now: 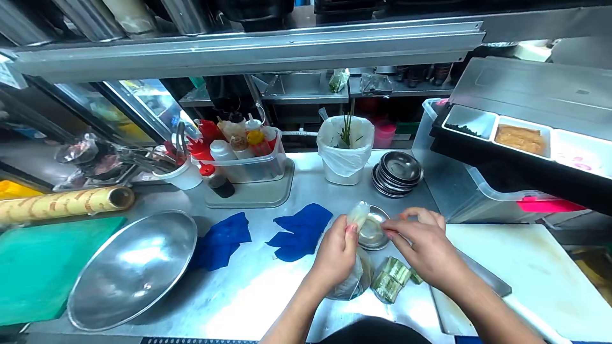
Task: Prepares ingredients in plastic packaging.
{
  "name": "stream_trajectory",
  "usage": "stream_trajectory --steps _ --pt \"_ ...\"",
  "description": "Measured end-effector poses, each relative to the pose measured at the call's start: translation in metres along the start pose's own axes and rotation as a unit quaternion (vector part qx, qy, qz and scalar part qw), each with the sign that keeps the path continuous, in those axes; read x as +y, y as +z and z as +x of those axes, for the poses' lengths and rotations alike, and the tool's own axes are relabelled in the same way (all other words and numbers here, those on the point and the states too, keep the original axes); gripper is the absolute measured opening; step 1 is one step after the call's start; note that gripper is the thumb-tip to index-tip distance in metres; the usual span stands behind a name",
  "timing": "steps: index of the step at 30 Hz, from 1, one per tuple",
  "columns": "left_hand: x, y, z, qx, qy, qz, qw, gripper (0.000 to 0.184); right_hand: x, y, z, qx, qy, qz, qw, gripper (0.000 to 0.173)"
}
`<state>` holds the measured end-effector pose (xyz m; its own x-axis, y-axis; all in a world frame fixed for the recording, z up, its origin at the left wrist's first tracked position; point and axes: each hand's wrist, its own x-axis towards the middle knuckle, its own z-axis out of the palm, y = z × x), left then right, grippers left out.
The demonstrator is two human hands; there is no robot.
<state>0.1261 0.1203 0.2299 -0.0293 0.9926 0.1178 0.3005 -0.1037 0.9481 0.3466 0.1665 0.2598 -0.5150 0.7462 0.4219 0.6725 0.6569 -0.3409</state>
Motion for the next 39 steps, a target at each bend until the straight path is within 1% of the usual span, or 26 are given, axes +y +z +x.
stream_trajectory --steps 2,5,7,10,12,13,14,15,16,17,19,20,22,24,25,27,30,31,34,35,36,39 --pt "-0.001 0.000 0.001 0.000 0.002 -0.016 1.000 0.025 -0.007 0.003 0.000 0.005 -0.010 -0.014 1.000 0.024" --pt "0.000 -0.001 0.001 0.000 0.007 -0.044 0.999 0.024 -0.013 0.005 0.003 0.005 -0.008 0.037 0.999 0.024" --pt "-0.001 -0.001 0.000 -0.003 0.009 -0.053 0.999 0.023 -0.015 0.008 0.006 0.024 -0.016 0.054 0.998 0.021" --pt "-0.002 -0.001 0.001 -0.003 0.017 -0.053 0.998 0.023 -0.017 0.008 0.011 0.055 -0.062 0.005 0.997 0.020" --pt "-0.002 -0.002 0.002 -0.002 0.017 -0.044 0.999 0.024 -0.020 0.009 0.015 0.068 -0.099 0.007 0.993 0.019" --pt "-0.002 -0.002 0.002 -0.003 0.016 -0.039 0.999 0.024 -0.022 0.010 0.015 0.068 -0.098 0.037 0.992 0.019" --pt "-0.001 -0.002 0.001 -0.003 0.016 -0.035 0.999 0.024 -0.026 0.013 0.015 0.058 -0.074 0.100 0.991 0.020" --pt "0.000 -0.002 0.001 -0.004 0.014 -0.032 0.999 0.024 -0.030 0.016 0.015 0.036 -0.024 0.197 0.980 0.021" --pt "0.001 -0.002 0.001 -0.004 0.010 -0.027 1.000 0.025 -0.034 0.018 0.015 0.006 0.040 0.311 0.949 0.020" --pt "0.001 -0.003 0.001 -0.002 0.008 -0.020 1.000 0.025 -0.038 0.019 0.016 -0.016 0.106 0.420 0.901 0.017" --pt "0.002 -0.003 0.001 0.003 0.007 -0.009 1.000 0.024 -0.040 0.022 0.017 -0.027 0.214 0.567 0.795 0.013" --pt "0.001 -0.004 0.001 0.006 0.009 -0.008 1.000 0.025 -0.040 0.022 0.018 -0.024 0.257 0.606 0.753 0.011" --pt "-0.001 -0.003 0.001 0.007 0.015 -0.016 1.000 0.025 -0.036 0.020 0.020 -0.024 0.329 0.646 0.689 0.007" --pt "-0.002 -0.003 0.001 0.002 0.018 -0.019 1.000 0.026 -0.028 0.017 0.022 -0.032 0.392 0.653 0.647 0.006" --pt "-0.001 -0.004 0.000 -0.006 0.020 -0.021 1.000 0.026 -0.025 0.017 0.023 -0.031 0.412 0.651 0.636 0.006" --pt "0.002 -0.006 0.000 -0.036 0.026 -0.028 0.999 0.026 -0.017 0.018 0.027 -0.031 0.423 0.652 0.629 0.011" --pt "0.004 -0.009 0.000 -0.083 0.048 -0.053 0.994 0.028 -0.014 0.017 0.034 -0.040 0.399 0.682 0.611 0.022" --pt "0.002 -0.008 0.001 -0.086 0.054 -0.066 0.993 0.028 -0.014 0.016 0.035 -0.039 0.384 0.688 0.614 0.027" --pt "-0.004 -0.009 0.004 -0.069 0.052 -0.093 0.992 0.028 -0.015 0.021 0.031 -0.031 0.333 0.674 0.659 0.037" --pt "-0.005 -0.010 0.005 -0.063 0.046 -0.098 0.992 0.029 -0.014 0.022 0.027 -0.035 0.315 0.677 0.664 0.039" --pt "-0.006 -0.010 0.006 -0.059 0.040 -0.100 0.992 0.029 -0.013 0.023 0.023 -0.044 0.295 0.687 0.663 0.039" --pt "-0.005 -0.009 0.008 -0.049 0.027 -0.100 0.993 0.028 -0.013 0.021 0.012 -0.052 0.254 0.726 0.638 0.032"
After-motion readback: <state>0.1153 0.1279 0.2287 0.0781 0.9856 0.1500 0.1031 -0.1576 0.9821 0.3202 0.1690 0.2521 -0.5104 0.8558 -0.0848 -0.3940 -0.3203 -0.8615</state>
